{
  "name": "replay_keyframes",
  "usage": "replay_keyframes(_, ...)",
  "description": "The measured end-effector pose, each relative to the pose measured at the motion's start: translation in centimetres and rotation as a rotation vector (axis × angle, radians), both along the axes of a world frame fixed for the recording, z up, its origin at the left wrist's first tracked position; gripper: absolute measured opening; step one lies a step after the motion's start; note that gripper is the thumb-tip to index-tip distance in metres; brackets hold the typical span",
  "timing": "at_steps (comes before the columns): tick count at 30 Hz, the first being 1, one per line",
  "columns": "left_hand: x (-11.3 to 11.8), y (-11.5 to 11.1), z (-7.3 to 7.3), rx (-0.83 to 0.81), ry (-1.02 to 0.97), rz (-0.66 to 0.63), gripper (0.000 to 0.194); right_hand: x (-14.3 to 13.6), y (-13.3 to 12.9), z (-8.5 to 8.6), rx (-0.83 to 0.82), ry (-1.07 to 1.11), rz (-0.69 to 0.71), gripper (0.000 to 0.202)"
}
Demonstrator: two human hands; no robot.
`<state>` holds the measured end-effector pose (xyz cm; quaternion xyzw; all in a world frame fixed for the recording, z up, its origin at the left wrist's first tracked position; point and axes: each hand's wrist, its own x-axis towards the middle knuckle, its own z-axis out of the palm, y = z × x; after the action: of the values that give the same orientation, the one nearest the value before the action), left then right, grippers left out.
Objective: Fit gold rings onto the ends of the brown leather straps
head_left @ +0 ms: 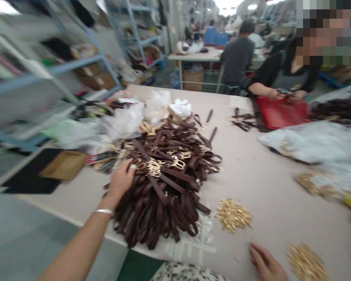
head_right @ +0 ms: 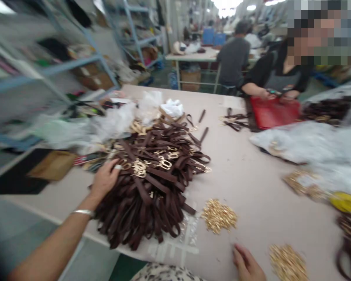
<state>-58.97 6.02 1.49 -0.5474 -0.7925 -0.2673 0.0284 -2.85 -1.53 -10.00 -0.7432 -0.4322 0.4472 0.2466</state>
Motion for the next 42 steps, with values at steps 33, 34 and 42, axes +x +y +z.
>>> replay_keyframes(33, 11.4, -0.2, 1.8, -0.166, 0.286, -0.429, 0.041, -0.7, 4.3, -0.8, 0.215, -0.354, 0.274, 0.045)
replay_keyframes(34, 11.4, -0.2, 1.8, -0.174, 0.310, -0.435, 0.037, -0.7, 4.4, -0.7, 0.213, -0.351, 0.276, 0.045)
replay_keyframes(42, 11.9, 1.1, 3.3, -0.223, 0.369, -0.523, 0.020, 0.4, 4.7, 1.0, 0.067, -0.280, 0.195, 0.042)
